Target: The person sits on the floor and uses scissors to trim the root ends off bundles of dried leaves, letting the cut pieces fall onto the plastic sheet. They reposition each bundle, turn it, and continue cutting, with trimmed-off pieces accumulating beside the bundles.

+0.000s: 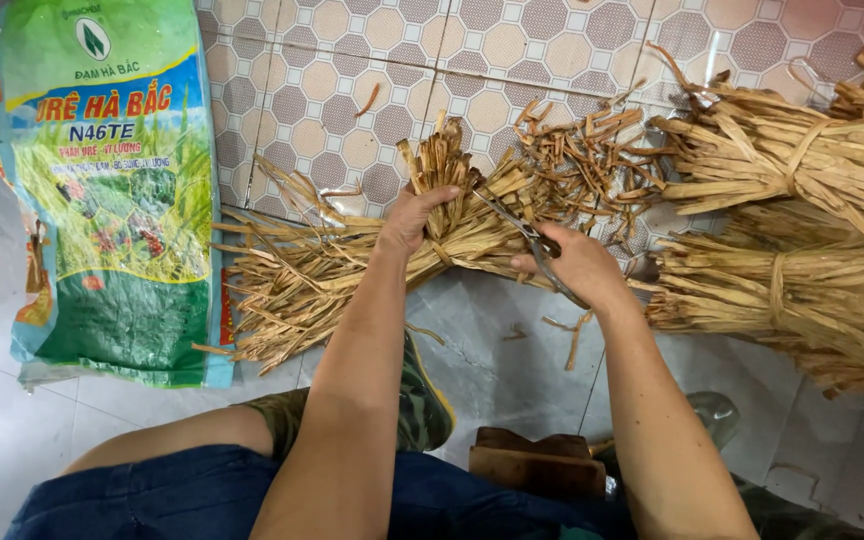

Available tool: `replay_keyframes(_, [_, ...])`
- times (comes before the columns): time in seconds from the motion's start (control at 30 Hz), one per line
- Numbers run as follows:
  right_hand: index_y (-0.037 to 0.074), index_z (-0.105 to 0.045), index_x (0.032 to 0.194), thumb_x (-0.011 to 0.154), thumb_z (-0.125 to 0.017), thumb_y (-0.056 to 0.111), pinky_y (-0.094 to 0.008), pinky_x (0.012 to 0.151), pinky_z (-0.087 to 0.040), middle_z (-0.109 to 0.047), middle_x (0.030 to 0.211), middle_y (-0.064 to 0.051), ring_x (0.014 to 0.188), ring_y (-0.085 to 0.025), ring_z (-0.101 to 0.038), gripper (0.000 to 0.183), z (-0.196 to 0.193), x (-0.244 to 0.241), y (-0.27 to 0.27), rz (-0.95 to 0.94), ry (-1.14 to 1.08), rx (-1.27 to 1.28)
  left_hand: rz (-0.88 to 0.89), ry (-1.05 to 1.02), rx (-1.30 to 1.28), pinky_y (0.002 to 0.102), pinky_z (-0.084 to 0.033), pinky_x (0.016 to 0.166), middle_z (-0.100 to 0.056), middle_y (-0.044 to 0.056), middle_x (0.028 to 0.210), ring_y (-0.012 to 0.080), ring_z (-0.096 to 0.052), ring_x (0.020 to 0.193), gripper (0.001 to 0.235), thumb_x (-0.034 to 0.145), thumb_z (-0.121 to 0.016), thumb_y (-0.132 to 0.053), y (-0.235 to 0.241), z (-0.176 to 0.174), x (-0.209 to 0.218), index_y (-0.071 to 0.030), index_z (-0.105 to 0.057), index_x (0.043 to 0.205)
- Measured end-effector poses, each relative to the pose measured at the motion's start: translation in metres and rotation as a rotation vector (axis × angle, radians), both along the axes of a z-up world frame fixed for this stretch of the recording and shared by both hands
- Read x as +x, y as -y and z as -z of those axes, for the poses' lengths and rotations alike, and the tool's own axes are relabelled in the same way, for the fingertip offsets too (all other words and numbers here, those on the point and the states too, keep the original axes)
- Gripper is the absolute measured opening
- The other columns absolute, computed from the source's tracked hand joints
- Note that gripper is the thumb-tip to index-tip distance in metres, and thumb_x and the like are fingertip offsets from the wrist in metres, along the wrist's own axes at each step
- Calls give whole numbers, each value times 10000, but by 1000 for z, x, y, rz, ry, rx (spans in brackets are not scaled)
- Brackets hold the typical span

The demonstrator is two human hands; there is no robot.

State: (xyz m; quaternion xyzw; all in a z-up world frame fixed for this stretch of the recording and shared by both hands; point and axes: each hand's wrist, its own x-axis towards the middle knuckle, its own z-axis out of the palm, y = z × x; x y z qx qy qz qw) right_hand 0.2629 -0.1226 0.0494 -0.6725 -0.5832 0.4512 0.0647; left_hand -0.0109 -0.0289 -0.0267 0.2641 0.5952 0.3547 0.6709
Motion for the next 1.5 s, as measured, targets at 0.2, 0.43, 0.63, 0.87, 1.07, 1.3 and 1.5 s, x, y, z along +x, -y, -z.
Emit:
replay_keyframes(0.2, [265,-627,1355,652,-739,760,-477,931,-507,-710,1213,-115,1136,-333,-656,867,-8,-11,-2,22,22,8,42,61,53,434,-452,1119,-686,190,1193,301,-632,1180,764,695,-879,-125,2,-13,1,48,-512,1342])
replay_keyframes(0.43, [273,-745,1235,652,-795,665,-438,879,-535,-768,1096,-66,1037,-271,-704,704,-4,-14,-2,73,7,-34,59,25,22,423,-463,1103,-688,194,1209,292,-634,1187,747,712,-872,-140,0,-15,6,44,-519,1344])
replay_keyframes(0.63, [216,-719,1271,627,-906,428,-324,810,-547,-790,1024,-9,894,-139,-710,703,36,-18,10,328,-327,-19,216,-137,23,380,-458,1092,-702,178,1216,260,-653,1167,795,708,-895,-155,-4,-15,12,24,-491,1369])
replay_keyframes(0.87, [206,-694,1320,661,-862,545,-380,907,-519,-769,1110,-63,1032,-205,-698,760,27,-15,4,265,-298,-57,178,-116,85,369,-557,999,-731,191,1144,280,-704,1075,788,682,-877,-141,-2,-3,7,77,-522,1350])
replay_keyframes(1.07, [244,-670,1356,607,-794,702,-431,985,-507,-761,1141,-98,1129,-272,-699,886,9,-19,-2,222,-183,-108,160,-115,4,402,-574,981,-696,245,1191,315,-694,1102,813,682,-875,-170,0,-26,14,121,-496,1340])
replay_keyframes(1.3, [217,-684,1323,627,-832,663,-415,958,-513,-755,1125,-91,1100,-263,-700,840,29,-14,4,249,-267,-35,82,-214,-108,517,-289,1185,-523,299,1360,376,-471,1341,1007,729,-909,-242,-1,1,10,131,-288,1429])
replay_keyframes(1.5, [256,-725,1280,658,-820,637,-409,925,-525,-782,1027,-66,1039,-233,-722,736,7,-17,0,235,-185,-139,170,-183,-34,483,-343,1155,-654,287,1290,369,-568,1291,796,701,-874,-271,-4,5,11,117,-558,1320])
